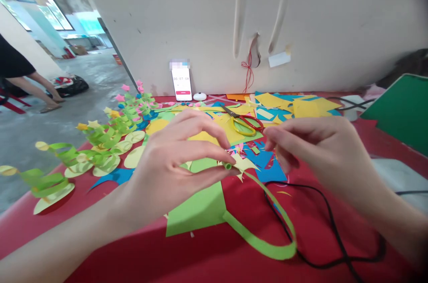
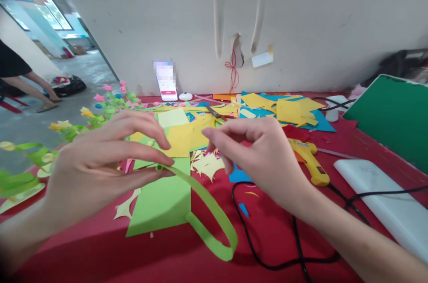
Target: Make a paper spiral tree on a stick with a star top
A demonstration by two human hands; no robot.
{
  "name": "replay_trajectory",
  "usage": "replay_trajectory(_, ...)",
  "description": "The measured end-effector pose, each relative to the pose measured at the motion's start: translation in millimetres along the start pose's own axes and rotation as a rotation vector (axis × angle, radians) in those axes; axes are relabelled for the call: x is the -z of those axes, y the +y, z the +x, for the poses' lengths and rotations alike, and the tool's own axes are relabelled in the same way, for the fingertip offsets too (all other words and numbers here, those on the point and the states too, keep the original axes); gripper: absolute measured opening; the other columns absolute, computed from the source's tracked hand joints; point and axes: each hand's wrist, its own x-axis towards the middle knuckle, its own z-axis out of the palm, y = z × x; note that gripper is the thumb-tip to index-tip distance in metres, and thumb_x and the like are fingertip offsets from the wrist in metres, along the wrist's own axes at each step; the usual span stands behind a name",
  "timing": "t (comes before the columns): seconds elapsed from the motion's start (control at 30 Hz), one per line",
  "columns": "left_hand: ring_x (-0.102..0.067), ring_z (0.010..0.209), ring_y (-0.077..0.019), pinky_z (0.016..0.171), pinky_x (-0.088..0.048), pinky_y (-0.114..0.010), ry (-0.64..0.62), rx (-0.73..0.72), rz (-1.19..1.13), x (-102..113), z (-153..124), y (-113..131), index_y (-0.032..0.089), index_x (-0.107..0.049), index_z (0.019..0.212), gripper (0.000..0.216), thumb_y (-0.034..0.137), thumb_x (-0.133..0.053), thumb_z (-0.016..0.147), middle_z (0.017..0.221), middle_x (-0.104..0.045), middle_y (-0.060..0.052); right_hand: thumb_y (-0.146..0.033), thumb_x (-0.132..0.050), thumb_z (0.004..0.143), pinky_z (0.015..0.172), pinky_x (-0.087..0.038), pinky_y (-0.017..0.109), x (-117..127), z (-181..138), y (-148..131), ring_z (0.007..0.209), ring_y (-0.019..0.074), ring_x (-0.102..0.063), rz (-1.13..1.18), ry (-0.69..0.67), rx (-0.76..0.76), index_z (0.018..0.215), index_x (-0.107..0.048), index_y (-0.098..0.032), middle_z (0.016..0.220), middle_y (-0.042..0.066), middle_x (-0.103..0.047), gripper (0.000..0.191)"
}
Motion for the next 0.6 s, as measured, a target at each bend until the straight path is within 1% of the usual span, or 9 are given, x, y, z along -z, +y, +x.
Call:
replay_trajectory(0.07,-0.056,0.082,-0.0159,0.077,-0.046,-0.033,-0.009,-0.037,-0.02,-1.1,-0.3,0.9,0.019,-0.066,0.071,0.007,0.013,-0.069,0.07,0.077,-0.066,-0.001,-0.03,-0.064,0.075,0.047,-0.043,0.014,-3.0,0.2,1.9,0.048,0.0053,-0.053,0.112,0.007,-0.05,0.07,-0.064,-0.021,0.054,-0.006,-0.06,0.011)
replay_trajectory(0.1,-0.056,0.081,-0.0158,0.078,-0.046,-0.034,-0.016,-0.051,-0.021,-1.8,-0.6,1.2,0.019,-0.065,0.071,0.007,0.013,-0.069,0.07,0.076,-0.067,-0.001,-0.028,-0.067,0.072,0.052,-0.046,0.014,-5.1,0.2,2.3,0.057,0.0061,-0.057,0.163,-0.022,-0.067,0.081,-0.064,-0.023,0.068,-0.005,-0.064,0.011)
replay_trajectory(0.13,-0.057,0.078,-0.0155,0.078,-0.046,-0.035,-0.027,-0.062,-0.015,-2.7,-1.0,1.4,0.019,-0.064,0.071,0.007,0.013,-0.068,0.071,0.075,-0.067,0.0,-0.026,-0.068,0.071,0.058,-0.048,0.014,-7.3,0.2,2.3,0.068,0.0073,-0.06,0.202,-0.073,-0.077,0.092,-0.063,-0.026,0.083,-0.005,-0.066,0.021)
replay_trajectory(0.17,-0.057,0.076,-0.0151,0.079,-0.046,-0.037,-0.037,-0.071,-0.002,-3.5,-1.6,1.5,0.019,-0.063,0.07,0.007,0.013,-0.067,0.072,0.073,-0.067,0.001,-0.027,-0.068,0.072,0.062,-0.049,0.015,-9.5,0.1,1.7,0.076,0.0083,-0.06,0.228,-0.143,-0.094,0.099,-0.061,-0.028,0.093,-0.005,-0.065,0.028)
replay_trajectory(0.2,-0.057,0.074,-0.0147,0.082,-0.045,-0.038,-0.043,-0.079,0.023,-4.4,-2.3,1.6,0.019,-0.062,0.07,0.008,0.013,-0.065,0.074,0.073,-0.067,0.001,-0.028,-0.065,0.074,0.064,-0.049,0.016,-11.6,-0.2,0.7,0.078,0.0087,-0.06,0.244,-0.233,-0.117,0.102,-0.06,-0.03,0.096,-0.004,-0.064,0.028)
replay_trajectory(0.3,-0.056,0.072,-0.0149,0.091,-0.038,-0.042,-0.026,-0.137,0.117,-6.4,-4.6,1.9,0.02,-0.061,0.073,0.006,0.014,-0.062,0.076,0.071,-0.068,0.003,-0.032,-0.058,0.079,0.064,-0.048,0.018,-17.6,-1.8,-2.9,0.076,0.0098,-0.058,0.263,-0.421,-0.196,0.096,-0.063,-0.028,0.089,-0.004,-0.063,0.019)
replay_trajectory(0.43,-0.05,0.072,-0.0166,0.09,-0.037,-0.042,0.006,-0.205,0.18,-7.4,-5.9,2.7,0.021,-0.061,0.073,0.006,0.015,-0.063,0.075,0.067,-0.066,0.003,-0.03,-0.062,0.073,0.068,-0.045,0.023,-25.4,-4.9,-2.9,0.075,0.0108,-0.055,0.287,-0.427,-0.213,0.086,-0.064,-0.023,0.085,-0.003,-0.063,0.014)
replay_trajectory(0.53,-0.047,0.069,-0.0161,0.087,-0.038,-0.042,0.027,-0.204,0.207,-7.8,-5.8,3.1,0.021,-0.063,0.069,0.008,0.014,-0.062,0.075,0.062,-0.06,0.001,-0.031,-0.065,0.071,0.064,-0.044,0.023,-29.6,-6.6,0.1,0.071,0.0107,-0.052,0.324,-0.442,-0.227,0.083,-0.064,-0.021,0.081,-0.002,-0.063,0.016)
replay_trajectory(0.6,-0.047,0.067,-0.0151,0.084,-0.039,-0.041,0.028,-0.191,0.212,-8.3,-5.7,3.2,0.02,-0.063,0.069,0.007,0.015,-0.062,0.074,0.063,-0.057,0.0,-0.03,-0.065,0.071,0.065,-0.044,0.024,-30.6,-7.2,1.5,0.072,0.0113,-0.051,0.332,-0.447,-0.221,0.082,-0.064,-0.021,0.078,-0.002,-0.063,0.014)
